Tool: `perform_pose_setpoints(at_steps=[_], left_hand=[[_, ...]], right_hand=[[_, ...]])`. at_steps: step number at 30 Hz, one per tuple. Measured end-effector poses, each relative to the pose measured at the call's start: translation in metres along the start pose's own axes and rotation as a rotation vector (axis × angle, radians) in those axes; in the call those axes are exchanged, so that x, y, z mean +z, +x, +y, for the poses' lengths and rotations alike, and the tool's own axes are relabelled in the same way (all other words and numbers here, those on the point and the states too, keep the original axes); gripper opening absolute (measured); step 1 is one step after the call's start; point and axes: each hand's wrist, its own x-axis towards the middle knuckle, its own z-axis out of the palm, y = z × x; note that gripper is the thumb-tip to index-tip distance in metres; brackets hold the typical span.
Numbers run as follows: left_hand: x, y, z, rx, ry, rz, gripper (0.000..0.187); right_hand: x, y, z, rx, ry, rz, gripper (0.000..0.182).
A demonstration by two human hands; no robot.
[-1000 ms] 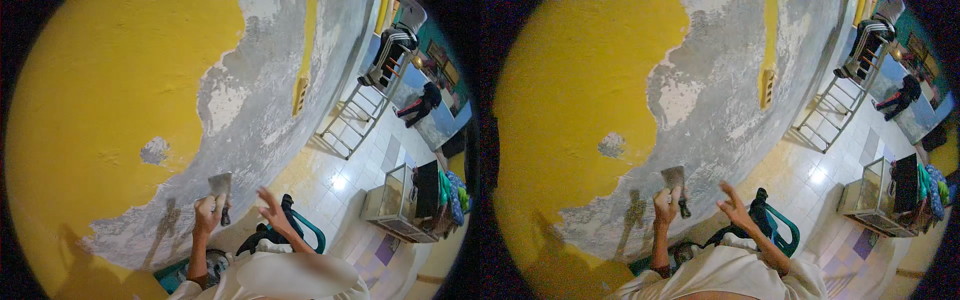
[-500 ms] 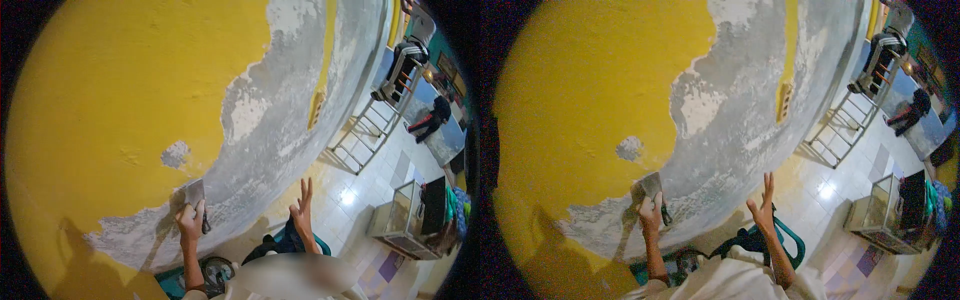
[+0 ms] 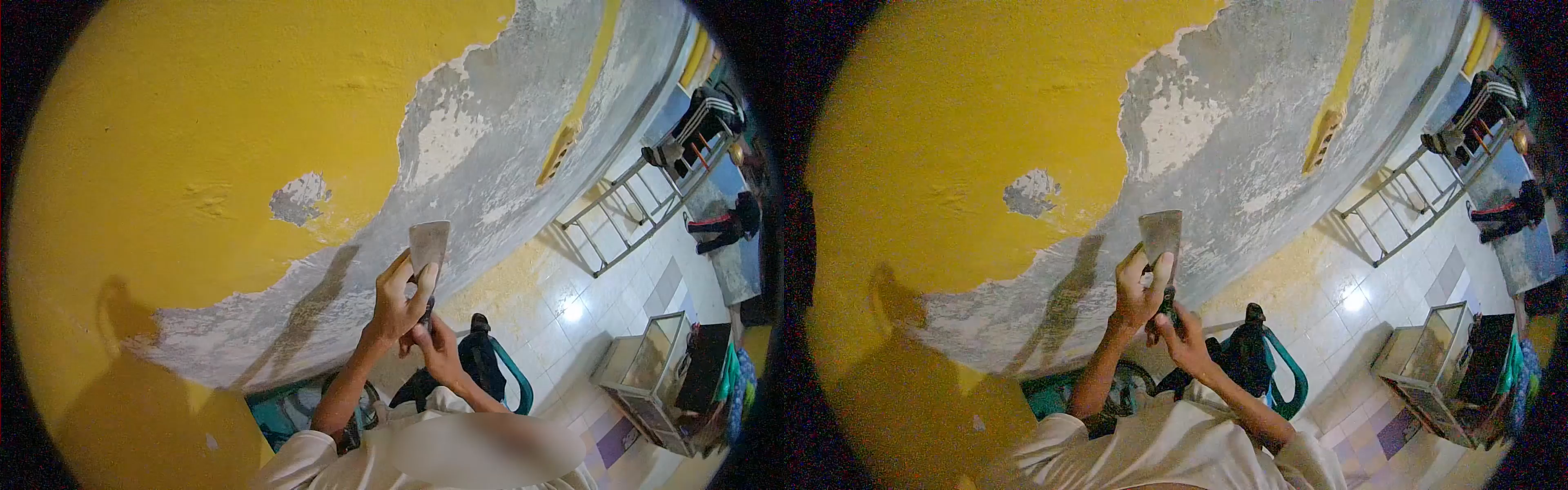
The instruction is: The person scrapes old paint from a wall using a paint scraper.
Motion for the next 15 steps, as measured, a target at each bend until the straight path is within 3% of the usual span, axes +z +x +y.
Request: perform_pose_setpoints(at_steps=[3,5,7,8,15], left_hand=[[0.006,0.017,0.005,-0.056,-0.064,-0.026,0.022],[0.005,0.029,0.002,-0.125,0.001,-0.011,0.024],[0.008,0.041,-0.010,-0.235,-0.217,0.111,0.027],[0.008,0.044,-0.016,-0.325,-0.269,0.147,0.031],[0.013,0.061,0.009,-0.291,-0.233,0.227,0.045]], right_hand=[[-0.002,0.018,-0.033,0.068,0.013,0.129,0.022],[-0.004,0.037,-0.041,-0.001,-0.023,0.145,0.019],[-0.008,0.046,-0.050,-0.077,-0.387,0.154,0.018],[-0.008,0.048,-0.045,-0.073,-0.373,0.177,0.018],[0.003,0.048,-0.031,-0.142,-0.331,0.217,0.016]])
